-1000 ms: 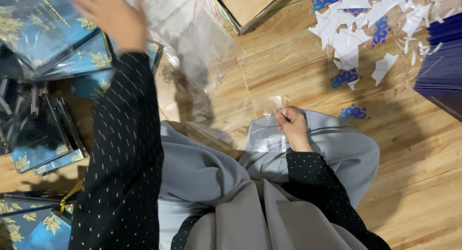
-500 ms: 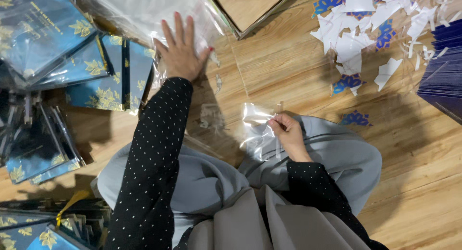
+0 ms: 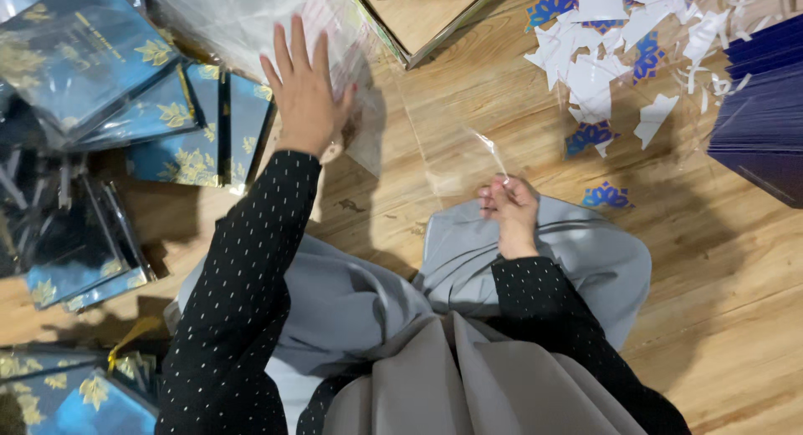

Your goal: The person sits on the floor and places blue books with gold designs into clear plastic bags. They seal the bags and place them on a pile to the left, repeating the process with multiple books.

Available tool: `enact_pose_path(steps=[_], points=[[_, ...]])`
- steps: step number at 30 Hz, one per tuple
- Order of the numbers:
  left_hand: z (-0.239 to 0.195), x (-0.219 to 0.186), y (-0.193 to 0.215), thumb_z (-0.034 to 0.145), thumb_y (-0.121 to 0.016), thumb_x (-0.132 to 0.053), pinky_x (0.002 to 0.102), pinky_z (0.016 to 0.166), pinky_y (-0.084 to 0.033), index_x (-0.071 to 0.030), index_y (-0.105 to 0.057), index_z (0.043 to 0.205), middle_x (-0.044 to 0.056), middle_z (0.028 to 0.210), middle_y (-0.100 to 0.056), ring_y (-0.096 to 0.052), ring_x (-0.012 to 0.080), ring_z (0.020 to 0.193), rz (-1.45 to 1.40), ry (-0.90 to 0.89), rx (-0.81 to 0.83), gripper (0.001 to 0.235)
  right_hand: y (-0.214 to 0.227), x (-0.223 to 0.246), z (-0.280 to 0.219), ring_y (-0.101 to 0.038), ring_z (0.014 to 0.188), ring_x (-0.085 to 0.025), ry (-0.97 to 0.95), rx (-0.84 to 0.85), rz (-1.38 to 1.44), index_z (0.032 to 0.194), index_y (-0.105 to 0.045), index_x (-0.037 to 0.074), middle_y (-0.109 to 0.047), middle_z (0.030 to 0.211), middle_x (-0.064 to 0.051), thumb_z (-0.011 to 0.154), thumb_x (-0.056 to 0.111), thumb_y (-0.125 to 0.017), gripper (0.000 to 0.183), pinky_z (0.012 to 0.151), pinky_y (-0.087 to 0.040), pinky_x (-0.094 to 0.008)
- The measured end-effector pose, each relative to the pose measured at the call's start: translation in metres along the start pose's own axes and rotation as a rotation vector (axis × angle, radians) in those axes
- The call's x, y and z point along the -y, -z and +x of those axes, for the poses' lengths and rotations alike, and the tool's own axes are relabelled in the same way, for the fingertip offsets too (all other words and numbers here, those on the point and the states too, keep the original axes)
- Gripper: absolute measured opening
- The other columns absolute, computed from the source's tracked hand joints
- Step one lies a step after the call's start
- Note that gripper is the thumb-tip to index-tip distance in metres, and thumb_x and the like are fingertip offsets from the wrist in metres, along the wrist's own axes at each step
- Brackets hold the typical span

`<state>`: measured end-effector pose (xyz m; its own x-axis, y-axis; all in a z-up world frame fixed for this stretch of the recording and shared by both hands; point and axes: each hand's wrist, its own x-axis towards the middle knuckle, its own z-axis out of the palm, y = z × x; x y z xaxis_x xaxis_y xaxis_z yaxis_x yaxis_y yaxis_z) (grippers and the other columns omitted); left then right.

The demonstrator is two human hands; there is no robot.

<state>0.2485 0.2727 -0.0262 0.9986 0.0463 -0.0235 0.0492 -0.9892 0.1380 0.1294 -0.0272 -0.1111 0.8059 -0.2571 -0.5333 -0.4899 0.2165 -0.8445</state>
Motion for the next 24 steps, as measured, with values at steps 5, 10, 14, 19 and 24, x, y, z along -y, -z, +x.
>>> enact_pose_path(steps=[5, 10, 14, 19, 24], points=[[-0.095, 0.016, 0.020, 0.076, -0.063, -0.042, 0.065, 0.099, -0.010, -0.008, -0.048, 0.125, 0.019, 0.143, -0.015, -0.007, 0.0396, 0.131, -0.058, -0.024, 0.050, 0.062, -0.015, -0.027, 0.019, -0.064, 0.056, -0.017, 0.017, 0.118, -0.042, 0.095, -0.058, 0.007, -0.065, 0.074, -0.014, 0.082, 0.009, -0.061, 0.013, 0.044, -0.052, -0.024], [-0.205, 0.025, 0.097, 0.074, -0.066, -0.036, 0.065, 0.099, -0.011, -0.007, -0.051, 0.123, 0.018, 0.141, -0.023, -0.010, 0.0398, 0.132, -0.160, 0.132, 0.031, 0.058, -0.032, -0.068, 0.050, -0.066, 0.057, -0.017, 0.084, 0.184, -0.148, 0.089, -0.055, 0.011, -0.066, 0.075, -0.013, 0.081, 0.011, -0.065, 0.013, 0.045, -0.055, -0.024], [-0.288, 0.069, 0.131, 0.075, -0.068, -0.034, 0.068, 0.096, -0.009, -0.006, -0.052, 0.123, 0.019, 0.143, -0.023, -0.011, 0.0421, 0.130, -0.078, 0.341, -0.110, 0.057, -0.016, -0.052, 0.038, -0.065, 0.065, -0.016, 0.259, 0.221, -0.282, 0.112, -0.049, 0.012, -0.065, 0.091, -0.008, 0.083, 0.016, -0.068, 0.035, 0.048, -0.056, -0.025], [-0.346, 0.152, 0.139, 0.070, -0.075, -0.029, 0.067, 0.095, -0.016, -0.001, -0.051, 0.124, 0.024, 0.138, -0.025, -0.016, 0.0455, 0.126, 0.081, 0.547, -0.264, 0.066, 0.022, -0.065, 0.067, -0.065, 0.072, -0.021, 0.367, 0.095, -0.298, 0.115, -0.047, 0.014, -0.060, 0.097, -0.008, 0.091, 0.016, -0.061, 0.028, 0.046, -0.059, -0.032], [-0.385, 0.165, 0.163, 0.084, -0.057, -0.045, 0.057, 0.091, -0.024, -0.002, -0.046, 0.123, 0.028, 0.132, -0.036, -0.030, 0.0459, 0.119, 0.028, 0.618, -0.396, 0.059, 0.009, -0.023, 0.004, -0.055, 0.072, -0.005, 0.250, 0.071, -0.425, 0.106, -0.053, 0.012, -0.058, 0.094, 0.000, 0.088, 0.016, -0.056, 0.020, 0.055, -0.052, -0.020]])
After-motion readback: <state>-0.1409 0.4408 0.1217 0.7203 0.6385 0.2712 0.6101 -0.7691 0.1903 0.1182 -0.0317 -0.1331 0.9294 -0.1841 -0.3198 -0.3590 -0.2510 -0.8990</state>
